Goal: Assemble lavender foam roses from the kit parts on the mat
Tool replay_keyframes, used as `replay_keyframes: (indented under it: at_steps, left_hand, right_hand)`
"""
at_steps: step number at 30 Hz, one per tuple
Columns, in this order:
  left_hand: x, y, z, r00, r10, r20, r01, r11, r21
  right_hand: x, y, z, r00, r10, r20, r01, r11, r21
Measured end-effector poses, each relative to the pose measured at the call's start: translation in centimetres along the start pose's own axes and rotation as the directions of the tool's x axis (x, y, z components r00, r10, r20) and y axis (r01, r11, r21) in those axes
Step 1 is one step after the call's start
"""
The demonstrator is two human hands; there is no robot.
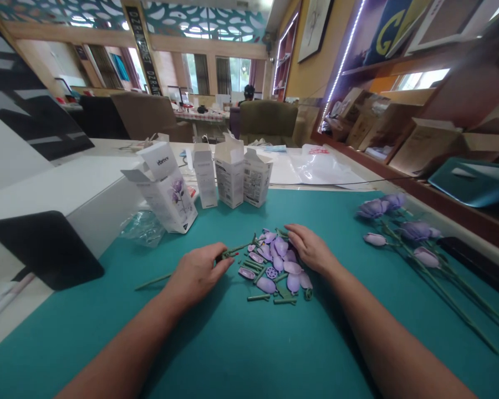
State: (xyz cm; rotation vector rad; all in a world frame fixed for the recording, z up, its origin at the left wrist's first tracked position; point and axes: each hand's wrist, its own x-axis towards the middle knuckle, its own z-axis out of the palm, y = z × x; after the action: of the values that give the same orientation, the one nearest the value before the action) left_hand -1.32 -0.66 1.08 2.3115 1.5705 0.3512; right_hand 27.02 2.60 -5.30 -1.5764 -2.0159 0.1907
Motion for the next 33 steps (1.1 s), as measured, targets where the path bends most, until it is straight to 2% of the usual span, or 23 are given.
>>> replay_keyframes:
  at_steps: [4, 7, 13, 17, 23, 25, 29, 33]
  left_hand:
    - [-0.1, 0.0, 0.0, 1.0, 0.014, -0.009, -0.014, 1.0, -0.02]
    - [-0.1, 0.0, -0.1, 0.999, 0.031, -0.016, -0.031, 0.999, -0.031]
    - [-0.3, 0.0, -0.3, 0.999, 0.041, -0.029, -0.041, 0.999, -0.026]
    - [-0.3, 0.0, -0.4, 0.999, 0.031, -0.017, -0.031, 0.999, -0.019]
    - [-0.3, 0.0, -0.5, 1.0, 0.018, -0.021, -0.018, 0.999, -0.032]
    - [-0.3, 0.0, -0.4, 1.0, 0.015, -0.022, -0.015, 0.999, -0.032]
    - [-0.2, 0.0, -0.3, 1.0, 0.012, -0.015, -0.012, 1.0, -0.021]
    - [-0.1, -0.1, -0.2, 1.0, 0.024, -0.004, -0.024, 1.0, -0.005]
  right_hand:
    - [0.2, -2.5, -1.3, 0.996, 0.059, -0.068, -0.05, 0.991, 0.122]
    - [0.6, -3.7, -1.6, 0.993, 0.093, -0.076, -0.077, 0.979, 0.19]
    - [1.9, -2.8, -1.8, 0.977, 0.202, -0.075, -0.195, 0.977, 0.085]
    - [2.4, -2.6, -1.6, 0.977, 0.197, -0.083, -0.19, 0.978, 0.084]
    - [1.9, -3.6, -1.0, 0.986, 0.154, -0.058, -0.132, 0.952, 0.276]
    - [1.8, -3.4, -1.1, 0.986, 0.159, -0.05, -0.146, 0.968, 0.205]
    - [2.2, -2.2, -1.1, 0.985, 0.17, -0.009, -0.17, 0.981, -0.094]
    - [3.2, -0.9, -0.3, 0.98, 0.197, 0.009, -0.192, 0.962, -0.194]
